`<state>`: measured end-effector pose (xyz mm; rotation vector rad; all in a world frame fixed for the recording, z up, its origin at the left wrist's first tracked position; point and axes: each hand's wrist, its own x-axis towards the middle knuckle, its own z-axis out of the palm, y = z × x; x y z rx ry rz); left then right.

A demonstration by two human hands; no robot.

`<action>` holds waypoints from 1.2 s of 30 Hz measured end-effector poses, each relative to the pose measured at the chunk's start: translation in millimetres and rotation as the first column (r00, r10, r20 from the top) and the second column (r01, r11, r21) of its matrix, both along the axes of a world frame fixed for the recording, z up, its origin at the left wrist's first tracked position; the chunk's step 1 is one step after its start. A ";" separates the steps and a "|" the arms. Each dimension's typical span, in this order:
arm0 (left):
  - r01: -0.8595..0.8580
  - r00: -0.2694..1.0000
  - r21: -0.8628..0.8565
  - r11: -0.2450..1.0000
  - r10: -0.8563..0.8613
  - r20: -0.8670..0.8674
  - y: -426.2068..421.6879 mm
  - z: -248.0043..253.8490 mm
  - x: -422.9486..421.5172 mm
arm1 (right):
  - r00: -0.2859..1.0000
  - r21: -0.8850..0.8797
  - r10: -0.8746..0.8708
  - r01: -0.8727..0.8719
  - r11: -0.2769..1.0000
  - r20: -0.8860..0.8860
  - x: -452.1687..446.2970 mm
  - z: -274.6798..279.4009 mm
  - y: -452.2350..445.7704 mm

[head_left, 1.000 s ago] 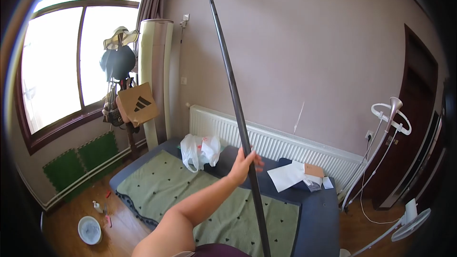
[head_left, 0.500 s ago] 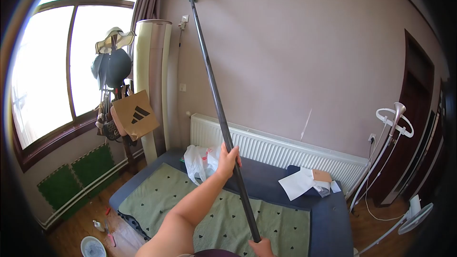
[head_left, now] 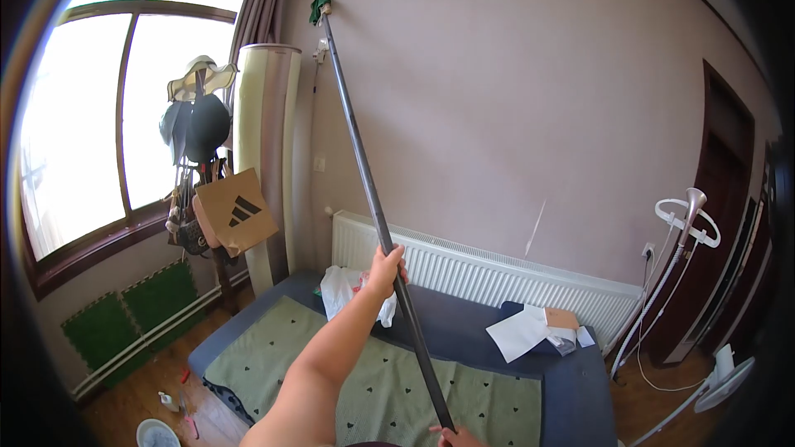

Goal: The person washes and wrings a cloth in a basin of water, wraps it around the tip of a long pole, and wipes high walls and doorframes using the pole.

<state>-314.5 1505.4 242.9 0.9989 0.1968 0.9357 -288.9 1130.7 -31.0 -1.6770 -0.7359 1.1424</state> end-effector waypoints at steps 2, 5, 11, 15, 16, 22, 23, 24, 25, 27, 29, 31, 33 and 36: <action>-0.045 0.998 0.030 0.999 0.046 -0.041 -2.8 -4.0 9.2 | 0.947 0.003 -0.143 0.148 0.989 0.289 -18.6 -0.8 -2.3; -0.068 0.996 0.042 0.997 0.071 -0.061 -6.5 2.3 16.5 | 0.854 0.003 -0.272 0.302 0.953 0.443 -32.7 23.5 0.0; -0.074 0.995 0.077 0.994 0.080 -0.067 -27.2 11.0 30.9 | 0.893 -0.008 -0.319 0.338 0.941 0.317 -23.1 15.9 -10.3; -0.067 0.993 0.109 0.992 0.076 -0.089 -46.6 11.8 43.2 | 0.880 0.157 -0.414 0.386 0.909 0.235 -33.0 21.7 -23.0; -0.058 0.994 0.121 0.991 0.068 -0.088 -53.6 15.9 48.6 | 0.876 0.166 -0.424 0.394 0.904 0.229 -29.5 15.6 -23.5; 0.000 0.995 0.170 0.986 0.017 -0.100 -99.0 33.4 81.6 | 0.849 0.211 -0.525 0.504 0.838 0.058 -27.9 26.0 -41.1; 0.009 0.995 0.188 0.982 0.010 -0.100 -107.8 37.9 88.5 | 0.835 0.184 -0.550 0.539 0.822 0.010 -28.1 31.3 -45.0; 0.020 0.995 0.205 0.979 0.001 -0.100 -117.7 41.7 95.7 | 0.818 0.153 -0.574 0.573 0.805 -0.036 -26.6 33.7 -49.7; 0.024 0.996 0.233 0.972 -0.004 -0.086 -127.2 45.7 102.9 | 0.812 0.158 -0.582 0.580 0.799 -0.040 -19.3 19.2 -52.3; 0.052 0.995 0.259 0.965 -0.028 -0.095 -146.9 54.5 115.7 | 0.765 0.264 -0.632 0.588 0.765 0.126 -6.6 -9.0 -56.2; 0.095 0.991 0.273 0.957 -0.065 -0.118 -169.5 63.4 127.6 | 0.772 0.310 -0.627 0.573 0.758 0.104 -8.7 3.4 -70.2; 0.134 0.987 0.305 0.943 -0.098 -0.131 -190.8 69.0 143.5 | 0.780 0.351 -0.620 0.559 0.751 0.085 -9.6 14.2 -80.5; 0.191 0.974 0.327 0.926 -0.139 -0.177 -216.6 74.0 157.3 | 0.760 0.197 -0.650 0.638 0.745 -0.002 -7.0 13.6 -89.7; 0.242 0.963 0.367 0.898 -0.176 -0.205 -255.6 78.5 180.7 | 0.743 0.285 -0.667 0.652 0.703 -0.052 -3.4 11.1 -107.7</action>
